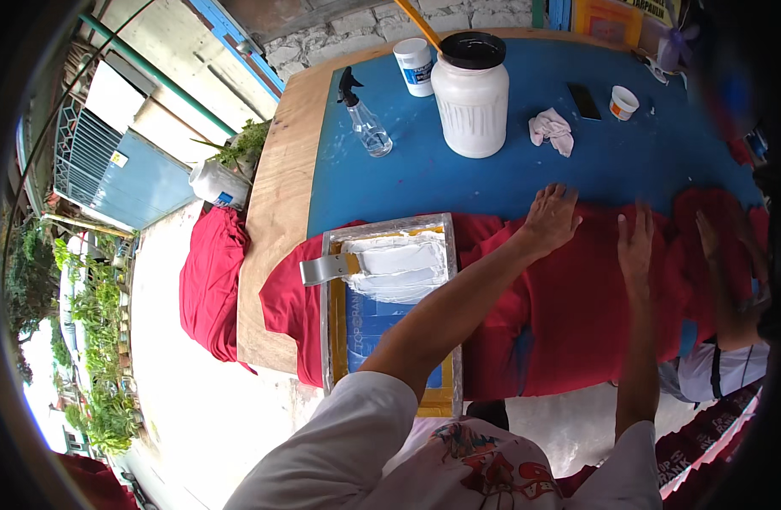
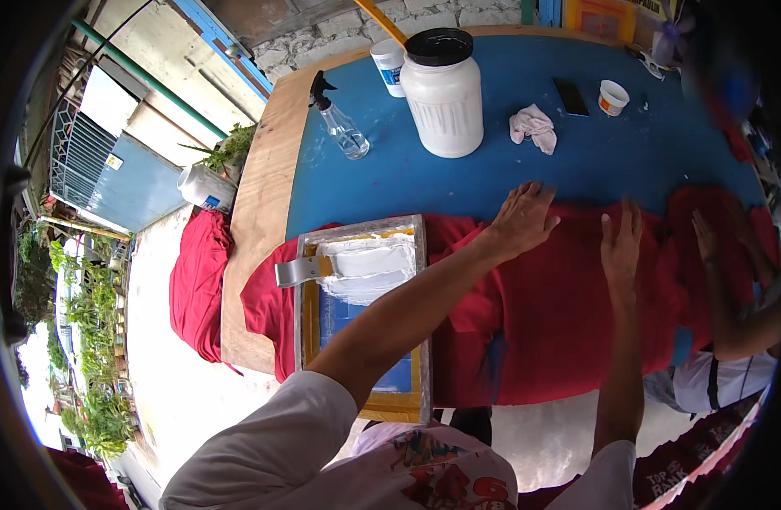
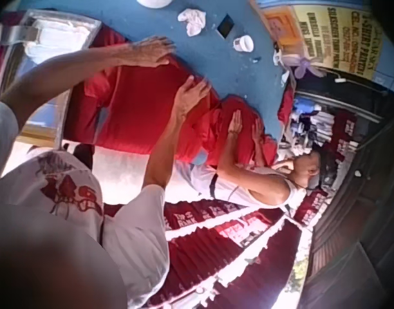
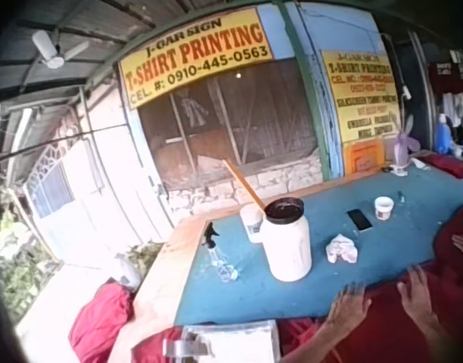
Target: The person performs screen printing on red t-shirts. They place a t-shirt on a blue table, position a screen frame, pull a squeegee across the frame to apply white ink, lift the frame, and hang the printed shirt on a drying rack. The cycle repeats with additional shirts.
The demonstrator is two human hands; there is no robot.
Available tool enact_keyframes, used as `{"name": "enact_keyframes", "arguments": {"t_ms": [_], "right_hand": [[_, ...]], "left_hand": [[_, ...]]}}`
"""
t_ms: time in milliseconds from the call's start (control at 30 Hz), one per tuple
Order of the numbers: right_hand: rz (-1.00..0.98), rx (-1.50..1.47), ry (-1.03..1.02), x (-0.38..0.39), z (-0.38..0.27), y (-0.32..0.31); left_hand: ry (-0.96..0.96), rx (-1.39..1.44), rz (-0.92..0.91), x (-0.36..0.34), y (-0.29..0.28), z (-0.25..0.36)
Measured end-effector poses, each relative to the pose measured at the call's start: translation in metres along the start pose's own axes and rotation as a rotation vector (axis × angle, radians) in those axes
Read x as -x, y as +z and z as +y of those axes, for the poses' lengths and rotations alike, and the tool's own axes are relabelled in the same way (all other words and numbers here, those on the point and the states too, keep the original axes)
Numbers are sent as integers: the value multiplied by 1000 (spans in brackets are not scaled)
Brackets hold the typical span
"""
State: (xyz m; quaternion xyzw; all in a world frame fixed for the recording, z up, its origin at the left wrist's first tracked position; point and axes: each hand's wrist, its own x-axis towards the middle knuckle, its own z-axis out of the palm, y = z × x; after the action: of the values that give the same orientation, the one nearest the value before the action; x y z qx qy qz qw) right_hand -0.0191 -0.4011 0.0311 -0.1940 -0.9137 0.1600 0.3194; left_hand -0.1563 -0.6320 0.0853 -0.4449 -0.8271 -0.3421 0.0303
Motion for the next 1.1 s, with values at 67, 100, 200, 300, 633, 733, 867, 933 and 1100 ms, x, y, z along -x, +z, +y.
{"name": "enact_keyframes", "arguments": {"t_ms": [67, 100, 200, 300, 633, 733, 867, 933, 1100], "right_hand": [[-78, -209, 72, 63, -74, -27], [-131, -393, 108, 103, -113, -41], [-298, -495, 378, 191, -223, -66], [-380, -506, 421, 225, -287, -66], [-352, -499, 412, 214, -351, 10], [-316, -482, 392, 217, -341, 23], [-358, -511, 417, 220, -333, 28], [-333, -497, 401, 219, -335, 27], [-337, -477, 459, 219, -345, 20]], "left_hand": [[84, 145, -36, 40, -55, 7], [137, 208, 11, 77, -85, 8], [127, 335, -7, 184, -191, -22], [10, 85, -9, 271, -274, -79], [281, -327, -360, 345, -354, -230], [369, -361, -470, 333, -358, -237], [485, -363, -527, 314, -358, -236], [567, -376, -466, 304, -354, -232], [558, -271, -471, 284, -351, -218]]}}
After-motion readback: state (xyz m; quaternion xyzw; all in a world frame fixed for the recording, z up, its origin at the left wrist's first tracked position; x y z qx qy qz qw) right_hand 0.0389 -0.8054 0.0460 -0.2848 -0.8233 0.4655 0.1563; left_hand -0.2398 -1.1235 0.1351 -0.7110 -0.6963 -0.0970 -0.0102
